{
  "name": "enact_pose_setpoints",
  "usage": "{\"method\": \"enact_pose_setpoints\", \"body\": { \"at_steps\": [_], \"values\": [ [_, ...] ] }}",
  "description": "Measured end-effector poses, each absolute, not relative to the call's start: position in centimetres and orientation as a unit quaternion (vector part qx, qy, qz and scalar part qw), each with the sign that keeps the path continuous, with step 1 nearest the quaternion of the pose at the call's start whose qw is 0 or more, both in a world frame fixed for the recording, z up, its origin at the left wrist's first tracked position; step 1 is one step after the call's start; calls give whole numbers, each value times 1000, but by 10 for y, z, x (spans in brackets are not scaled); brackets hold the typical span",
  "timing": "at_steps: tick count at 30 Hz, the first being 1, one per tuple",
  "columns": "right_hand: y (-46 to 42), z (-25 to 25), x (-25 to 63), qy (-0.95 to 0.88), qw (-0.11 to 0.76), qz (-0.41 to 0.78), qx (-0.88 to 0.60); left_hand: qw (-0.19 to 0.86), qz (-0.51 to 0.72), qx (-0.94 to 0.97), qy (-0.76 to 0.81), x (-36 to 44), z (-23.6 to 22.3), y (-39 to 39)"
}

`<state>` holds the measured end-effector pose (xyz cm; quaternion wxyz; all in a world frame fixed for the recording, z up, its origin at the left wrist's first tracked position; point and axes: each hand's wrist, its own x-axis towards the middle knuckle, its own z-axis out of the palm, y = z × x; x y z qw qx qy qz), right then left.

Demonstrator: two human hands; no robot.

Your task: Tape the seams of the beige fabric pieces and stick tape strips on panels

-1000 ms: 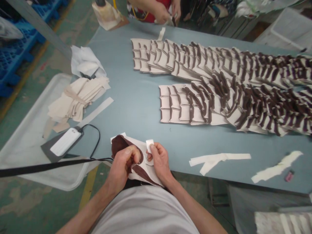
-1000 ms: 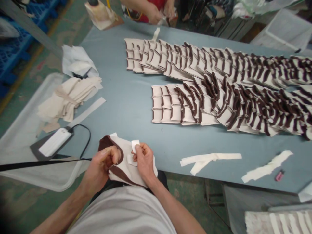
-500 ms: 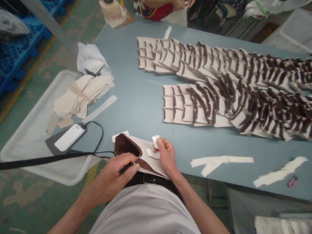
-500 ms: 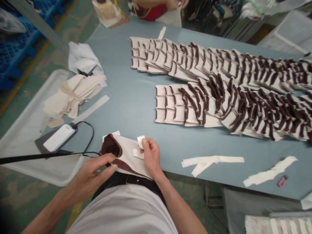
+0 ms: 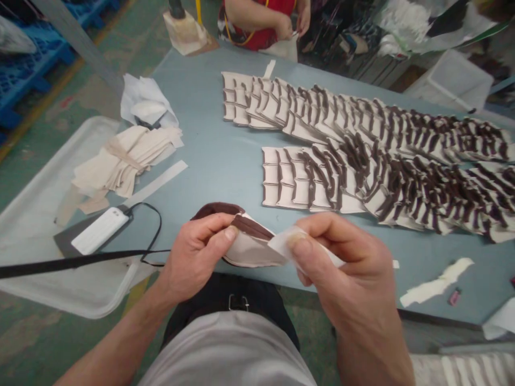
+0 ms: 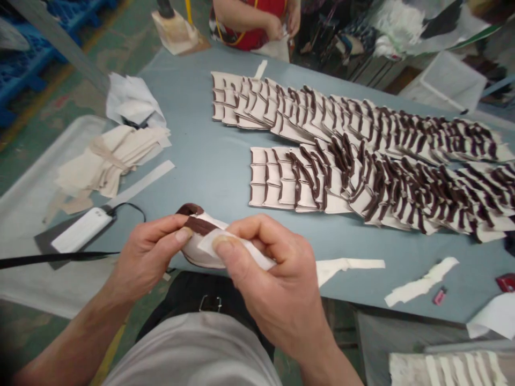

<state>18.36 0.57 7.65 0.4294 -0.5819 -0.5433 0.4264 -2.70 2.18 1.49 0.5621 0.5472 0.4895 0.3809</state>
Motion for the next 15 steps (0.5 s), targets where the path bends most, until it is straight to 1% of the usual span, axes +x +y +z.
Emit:
{"method": "enact_pose_setpoints", "body": {
  "at_steps": [3,7,15],
  "values": [
    [11,74,173,-597,407,388,-572,585,405,510,484,-22,13,22],
    [19,67,169,-653,397,337,-550,595,401,499,485,-23,15,23],
    [25,57,163,-687,364,326,-537,628,374,482,483,-23,30,22]
  ]
}}
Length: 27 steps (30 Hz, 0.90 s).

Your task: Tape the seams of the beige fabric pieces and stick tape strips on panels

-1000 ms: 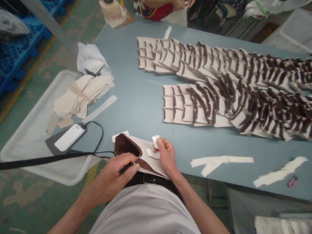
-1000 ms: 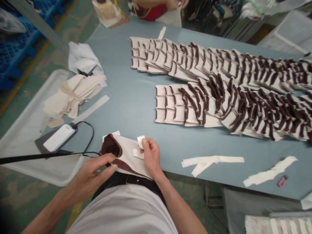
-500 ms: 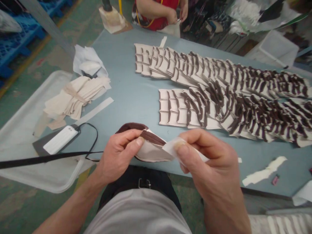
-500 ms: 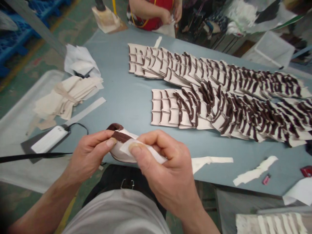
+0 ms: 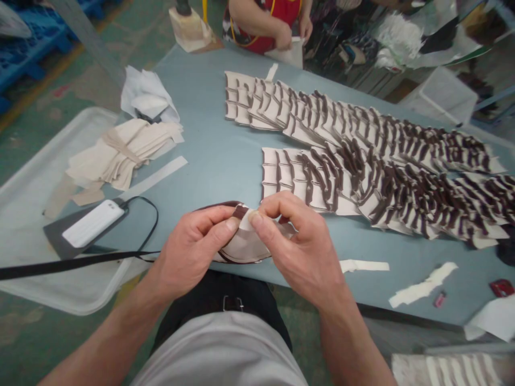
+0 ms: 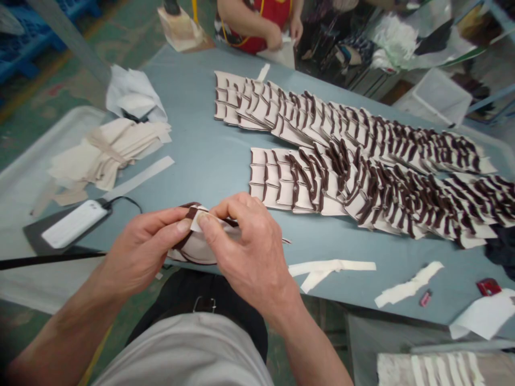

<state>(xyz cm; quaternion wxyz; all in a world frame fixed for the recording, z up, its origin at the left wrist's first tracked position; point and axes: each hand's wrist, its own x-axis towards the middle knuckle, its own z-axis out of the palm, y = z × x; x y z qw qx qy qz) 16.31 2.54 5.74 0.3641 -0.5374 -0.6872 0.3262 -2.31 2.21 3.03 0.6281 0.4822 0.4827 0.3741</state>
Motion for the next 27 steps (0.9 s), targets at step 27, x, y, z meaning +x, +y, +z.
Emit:
{"method": "enact_pose_setpoints", "body": {
  "at_steps": [27],
  "values": [
    [14,51,151,-722,342,231,-555,722,338,431,423,-39,22,14]
  ]
}}
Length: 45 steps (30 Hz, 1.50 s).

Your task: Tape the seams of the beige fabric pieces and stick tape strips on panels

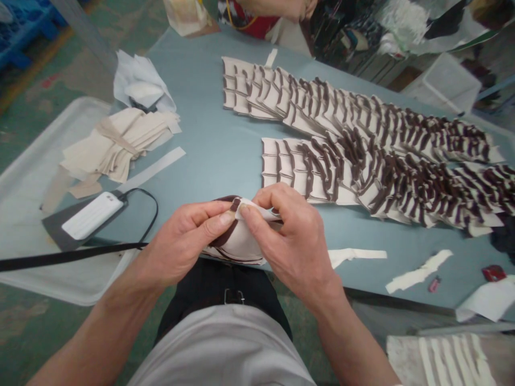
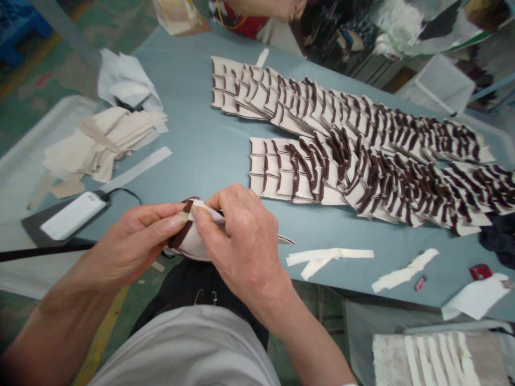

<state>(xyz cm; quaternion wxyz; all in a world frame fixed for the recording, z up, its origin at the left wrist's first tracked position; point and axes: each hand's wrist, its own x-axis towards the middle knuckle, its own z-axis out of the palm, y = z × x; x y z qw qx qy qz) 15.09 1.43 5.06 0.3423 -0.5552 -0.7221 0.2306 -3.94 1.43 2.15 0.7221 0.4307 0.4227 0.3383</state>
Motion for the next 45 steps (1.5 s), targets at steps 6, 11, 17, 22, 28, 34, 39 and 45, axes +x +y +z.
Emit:
{"method": "enact_pose_setpoints", "body": {
  "at_steps": [6,11,17,22,28,34,39,45],
  "values": [
    [11,47,148,-730,329,202,-564,709,341,445,428,-42,20,12],
    [6,45,140,-737,334,154,-567,693,359,450,434,-45,14,9],
    [1,40,133,-736,346,139,-565,675,391,428,456,-43,16,8],
    [-2,37,131,-737,349,122,-566,678,407,415,450,-43,15,7],
    [-6,32,128,-732,359,112,-568,650,364,478,465,-46,12,5],
    [-8,28,127,-724,383,105,-564,597,349,524,497,-39,20,8],
    [-8,29,127,-718,395,107,-564,537,353,544,540,-34,23,5],
    [-6,32,132,-733,346,112,-575,504,374,552,549,-27,21,-2]
  ]
}}
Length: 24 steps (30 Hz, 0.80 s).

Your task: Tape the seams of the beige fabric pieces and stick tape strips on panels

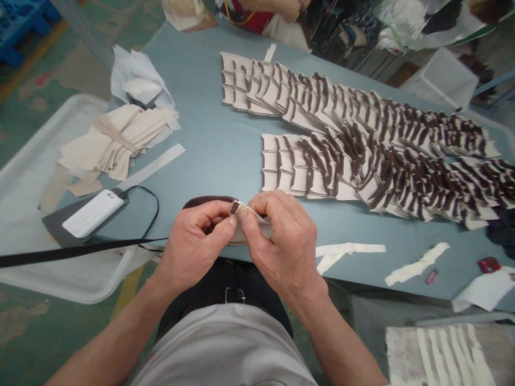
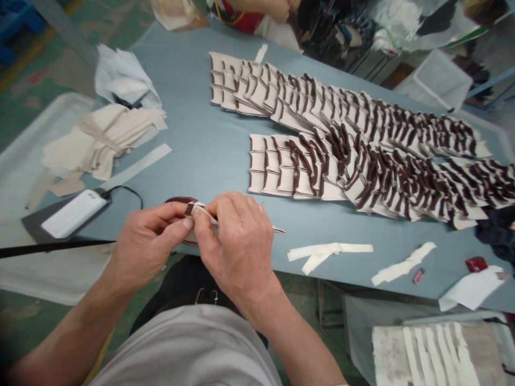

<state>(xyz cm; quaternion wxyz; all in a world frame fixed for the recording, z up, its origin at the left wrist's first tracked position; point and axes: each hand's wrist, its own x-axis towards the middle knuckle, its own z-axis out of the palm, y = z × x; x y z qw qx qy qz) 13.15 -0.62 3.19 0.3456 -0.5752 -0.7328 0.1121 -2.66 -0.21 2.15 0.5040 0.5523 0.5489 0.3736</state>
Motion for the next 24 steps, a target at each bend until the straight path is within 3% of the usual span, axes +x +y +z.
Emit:
{"method": "enact_pose_setpoints", "body": {
  "at_steps": [10,24],
  "values": [
    [0,31,135,-746,320,64,-581,423,404,589,558,-20,18,-4],
    [6,20,141,-622,390,365,-573,387,386,621,562,-19,19,1]
  ]
}}
